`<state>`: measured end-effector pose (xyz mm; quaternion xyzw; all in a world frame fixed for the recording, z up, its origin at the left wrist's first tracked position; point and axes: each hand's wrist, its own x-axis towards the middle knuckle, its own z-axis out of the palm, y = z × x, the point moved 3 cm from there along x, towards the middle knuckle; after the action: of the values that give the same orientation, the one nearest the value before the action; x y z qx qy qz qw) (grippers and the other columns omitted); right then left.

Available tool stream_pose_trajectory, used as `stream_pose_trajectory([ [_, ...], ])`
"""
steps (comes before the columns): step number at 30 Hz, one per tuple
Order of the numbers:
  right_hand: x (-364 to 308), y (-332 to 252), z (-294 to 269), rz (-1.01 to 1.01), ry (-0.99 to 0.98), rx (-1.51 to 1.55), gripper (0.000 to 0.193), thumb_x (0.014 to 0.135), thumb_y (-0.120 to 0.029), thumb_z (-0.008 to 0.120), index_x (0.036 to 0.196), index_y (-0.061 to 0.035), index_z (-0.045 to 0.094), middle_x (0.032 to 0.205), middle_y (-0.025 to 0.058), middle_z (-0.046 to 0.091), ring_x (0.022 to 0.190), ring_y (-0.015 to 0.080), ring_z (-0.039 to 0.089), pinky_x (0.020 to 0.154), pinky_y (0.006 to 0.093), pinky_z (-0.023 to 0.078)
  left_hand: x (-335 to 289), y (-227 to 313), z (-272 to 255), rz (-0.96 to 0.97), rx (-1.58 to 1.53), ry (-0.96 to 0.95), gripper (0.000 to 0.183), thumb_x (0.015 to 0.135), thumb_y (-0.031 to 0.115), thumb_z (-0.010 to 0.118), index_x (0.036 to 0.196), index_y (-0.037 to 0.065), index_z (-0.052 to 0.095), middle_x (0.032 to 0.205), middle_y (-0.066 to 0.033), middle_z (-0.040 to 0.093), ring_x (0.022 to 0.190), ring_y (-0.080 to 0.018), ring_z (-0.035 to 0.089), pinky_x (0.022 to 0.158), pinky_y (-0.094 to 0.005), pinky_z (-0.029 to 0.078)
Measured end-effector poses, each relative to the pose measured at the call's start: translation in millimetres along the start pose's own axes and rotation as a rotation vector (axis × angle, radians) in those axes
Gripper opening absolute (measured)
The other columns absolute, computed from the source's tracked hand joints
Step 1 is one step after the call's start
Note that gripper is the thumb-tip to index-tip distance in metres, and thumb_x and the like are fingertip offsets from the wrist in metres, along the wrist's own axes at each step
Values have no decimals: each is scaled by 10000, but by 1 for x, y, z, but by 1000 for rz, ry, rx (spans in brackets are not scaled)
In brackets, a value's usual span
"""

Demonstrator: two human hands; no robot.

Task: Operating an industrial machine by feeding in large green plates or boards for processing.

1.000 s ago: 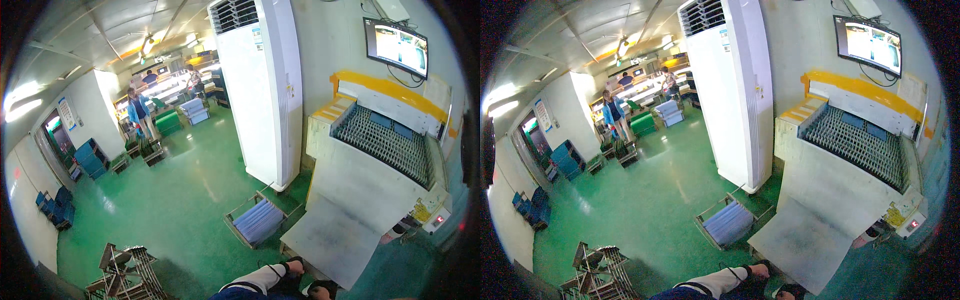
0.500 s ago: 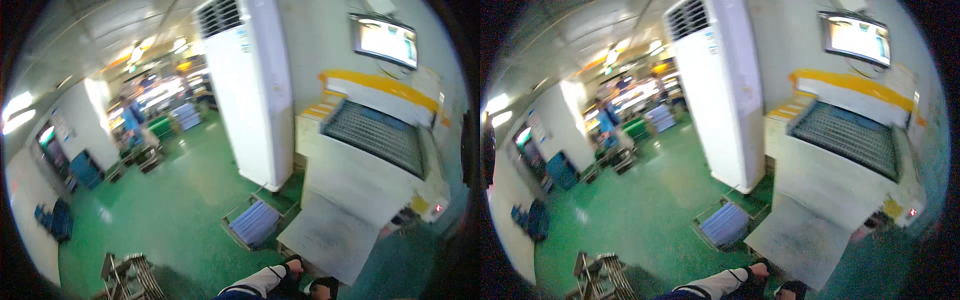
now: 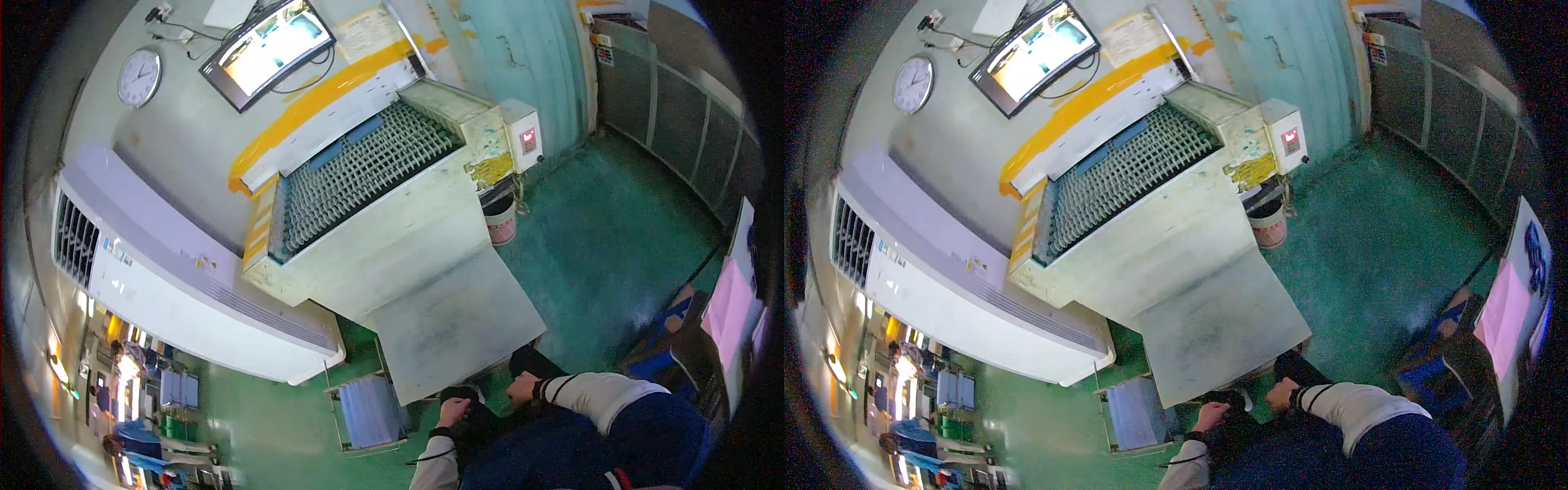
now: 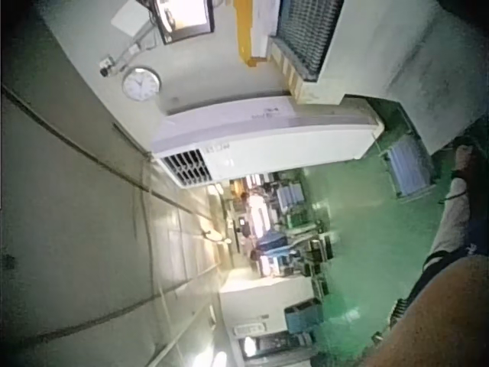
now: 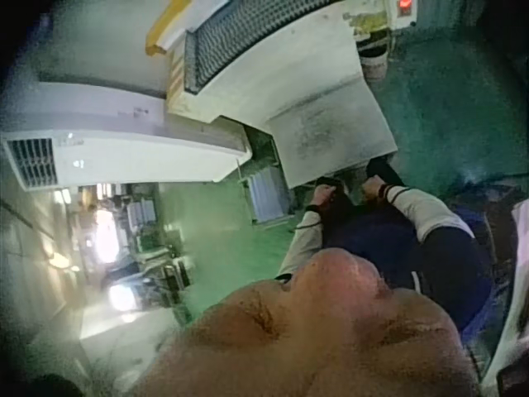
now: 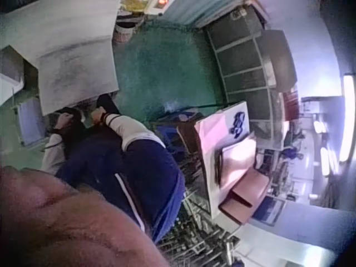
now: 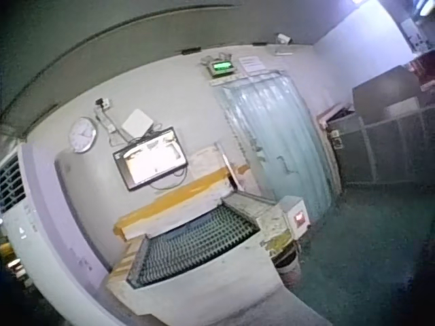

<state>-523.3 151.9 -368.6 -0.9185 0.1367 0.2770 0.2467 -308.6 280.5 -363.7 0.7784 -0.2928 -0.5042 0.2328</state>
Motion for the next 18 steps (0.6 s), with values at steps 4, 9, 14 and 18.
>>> stream_pose_trajectory([
  [4,-3,-17,-10,12,-28,-3,345,858,-390,555,1055,-121,644,953,119,648,955,310,576,833,471,376,-2,-19,-3,-50,75,39,373,839,378,659,919,16,698,760,-62,682,617,-138,625,567,-315,509],
  [9,1,-7,-2,-22,-73,-49,305,834,-359,565,1007,-124,653,931,120,648,901,315,594,782,473,385,12,-27,5,16,221,66,404,821,406,635,892,14,700,778,-122,693,706,-242,667,691,-367,517],
  [14,6,-5,3,44,46,0,264,821,-327,571,953,-120,668,884,109,653,870,308,619,765,467,395,16,-27,9,52,328,102,405,809,415,631,888,24,701,752,-138,682,734,-274,670,718,-385,508],
  [18,4,-5,-3,35,48,1,270,818,-327,573,959,-114,664,886,112,659,863,310,626,775,473,402,16,-26,6,-2,271,15,397,800,411,646,887,28,705,735,-127,677,722,-268,666,694,-381,504],
])
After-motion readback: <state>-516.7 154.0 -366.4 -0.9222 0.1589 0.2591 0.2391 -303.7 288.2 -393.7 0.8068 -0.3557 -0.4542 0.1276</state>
